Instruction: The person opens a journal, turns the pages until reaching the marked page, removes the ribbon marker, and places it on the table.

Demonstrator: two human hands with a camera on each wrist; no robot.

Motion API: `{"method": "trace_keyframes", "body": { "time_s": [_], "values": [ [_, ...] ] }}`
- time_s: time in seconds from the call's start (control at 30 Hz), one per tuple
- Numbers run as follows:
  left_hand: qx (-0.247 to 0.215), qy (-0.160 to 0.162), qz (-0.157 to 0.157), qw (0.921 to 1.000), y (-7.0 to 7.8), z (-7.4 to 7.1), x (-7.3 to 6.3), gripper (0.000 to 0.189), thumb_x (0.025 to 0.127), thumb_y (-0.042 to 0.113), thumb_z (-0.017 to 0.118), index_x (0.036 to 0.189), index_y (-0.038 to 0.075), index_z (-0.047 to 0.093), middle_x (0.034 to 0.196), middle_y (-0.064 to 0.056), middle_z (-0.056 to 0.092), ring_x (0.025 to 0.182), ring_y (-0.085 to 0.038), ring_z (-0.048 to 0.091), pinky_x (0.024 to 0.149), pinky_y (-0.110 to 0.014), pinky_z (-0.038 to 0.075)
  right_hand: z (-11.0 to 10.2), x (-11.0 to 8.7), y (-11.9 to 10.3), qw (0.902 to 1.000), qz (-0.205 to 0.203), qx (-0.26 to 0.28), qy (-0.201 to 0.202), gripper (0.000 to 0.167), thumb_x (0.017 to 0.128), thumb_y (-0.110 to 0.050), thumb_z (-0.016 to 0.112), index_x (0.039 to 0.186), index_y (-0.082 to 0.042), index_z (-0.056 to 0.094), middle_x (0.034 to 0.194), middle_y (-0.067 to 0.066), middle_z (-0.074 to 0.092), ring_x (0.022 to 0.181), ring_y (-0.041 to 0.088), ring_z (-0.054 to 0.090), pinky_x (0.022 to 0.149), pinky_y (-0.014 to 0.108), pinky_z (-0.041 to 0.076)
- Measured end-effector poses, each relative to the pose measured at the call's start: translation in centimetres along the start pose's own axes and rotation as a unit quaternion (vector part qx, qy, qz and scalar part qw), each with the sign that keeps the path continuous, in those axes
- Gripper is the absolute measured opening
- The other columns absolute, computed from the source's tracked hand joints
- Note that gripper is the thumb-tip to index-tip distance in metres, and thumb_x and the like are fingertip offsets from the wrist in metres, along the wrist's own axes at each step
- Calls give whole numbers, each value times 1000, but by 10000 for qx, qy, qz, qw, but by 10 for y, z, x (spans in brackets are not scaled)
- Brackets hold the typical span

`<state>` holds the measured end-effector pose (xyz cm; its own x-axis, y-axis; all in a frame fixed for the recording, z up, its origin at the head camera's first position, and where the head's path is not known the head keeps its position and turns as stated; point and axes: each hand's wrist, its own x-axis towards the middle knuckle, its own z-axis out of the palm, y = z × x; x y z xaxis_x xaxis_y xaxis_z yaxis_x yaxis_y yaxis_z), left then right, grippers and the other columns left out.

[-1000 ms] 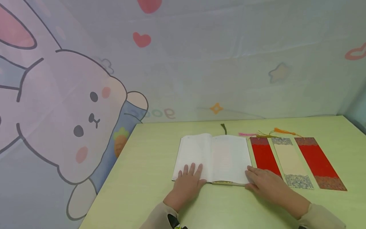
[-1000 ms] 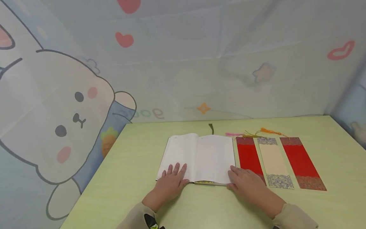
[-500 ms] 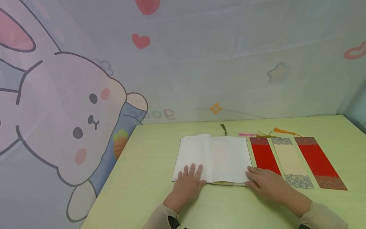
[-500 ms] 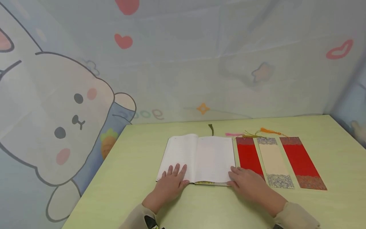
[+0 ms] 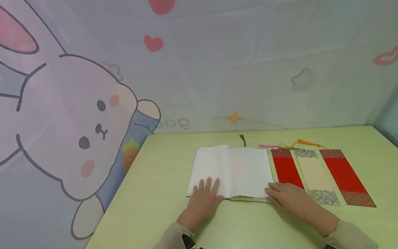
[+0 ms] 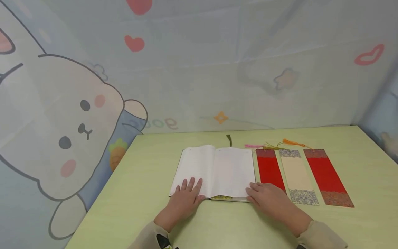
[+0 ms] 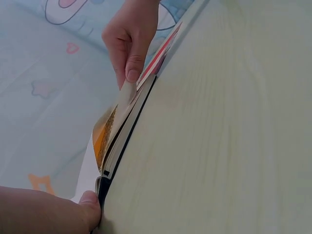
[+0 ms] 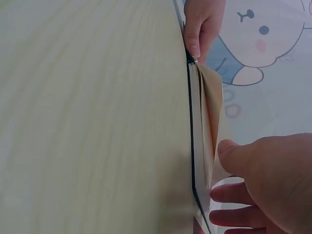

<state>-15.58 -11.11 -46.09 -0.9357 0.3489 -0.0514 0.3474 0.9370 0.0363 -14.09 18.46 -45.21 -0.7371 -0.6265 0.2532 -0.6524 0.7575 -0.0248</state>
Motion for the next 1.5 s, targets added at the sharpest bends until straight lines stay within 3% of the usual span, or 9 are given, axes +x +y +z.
{"method": "trace_keyframes", "body": {
  "time_s": [0.23, 0.33, 0.4, 0.53, 0.63, 0.83, 1.0, 1.3, 1.5],
  "values": [
    [6, -51, -96, 9999, 0, -2, 0, 57, 99, 45, 32, 147, 14, 28, 148, -16, 29, 134, -40, 25, 104, -53, 25, 0, 4, 0, 9919, -492, -569, 1025, 36, 72, -18, 79, 105, -6, 70, 97, 8, 70, 78, 21, 67, 66, 35, 53],
    [-55, -75, -184, 9998, 3, -5, 0, 58, 99, 46, 30, 147, 12, 29, 148, -17, 30, 133, -41, 25, 104, -53, 24, 0, 5, 0, 9864, -554, -523, 1457, 33, 76, -22, 76, 105, -6, 71, 96, 9, 70, 75, 20, 68, 63, 34, 53],
    [-125, -105, -247, 9996, 6, -6, 1, 59, 99, 47, 27, 146, 11, 29, 148, -17, 29, 134, -42, 24, 105, -53, 22, 1, 6, 0, 9815, -619, -465, 1751, 31, 89, -30, 62, 106, -6, 70, 97, 10, 70, 75, 21, 68, 61, 34, 54],
    [-119, -43, -319, 9994, 10, -7, 3, 65, 98, 53, 23, 145, 8, 31, 147, -19, 29, 135, -43, 20, 107, -52, 17, 2, 9, -2, 9700, -727, -327, 2298, 61, 101, -44, 25, 105, -4, 70, 99, 13, 69, 77, 23, 69, 61, 36, 54],
    [-24, 170, -332, 9993, 13, -7, 5, 73, 95, 59, 23, 143, 6, 34, 147, -21, 28, 135, -44, 19, 107, -52, 16, 1, 11, -5, 9629, -753, -262, 2577, 65, 101, -44, 21, 106, -3, 70, 100, 14, 69, 80, 25, 68, 62, 37, 54],
    [162, 481, -312, 9982, 18, -5, 11, 84, 89, 68, 31, 139, 1, 39, 146, -22, 29, 135, -41, 22, 107, -52, 19, -2, 14, -7, 9502, -874, -301, 2978, 60, 102, -41, 26, 105, 0, 70, 101, 16, 68, 82, 27, 68, 63, 39, 54],
    [218, 418, -253, 9986, 24, -6, 11, 91, 86, 69, 36, 139, -5, 35, 148, -21, 26, 135, -39, 21, 108, -50, 19, -3, 17, -8, 9430, -939, -408, 3168, 57, 102, -38, 28, 105, 0, 69, 104, 16, 67, 86, 29, 67, 68, 42, 53],
    [220, 751, 28, 9969, 31, -9, 12, 95, 84, 69, 40, 141, -7, 29, 148, -23, 23, 137, -36, 20, 108, -49, 17, -9, 21, -12, 9502, -805, -480, 2973, 59, 102, -40, 25, 110, 0, 67, 111, 17, 65, 99, 32, 63, 79, 47, 49],
    [328, 833, 219, 9957, 38, -11, 17, 93, 84, 68, 43, 144, -1, 29, 148, -20, 25, 137, -34, 20, 109, -47, 19, -12, 26, -16, 9427, -909, -508, 3170, 57, 102, -38, 27, 109, 0, 68, 112, 17, 64, 101, 33, 62, 78, 47, 50]
  ]
}}
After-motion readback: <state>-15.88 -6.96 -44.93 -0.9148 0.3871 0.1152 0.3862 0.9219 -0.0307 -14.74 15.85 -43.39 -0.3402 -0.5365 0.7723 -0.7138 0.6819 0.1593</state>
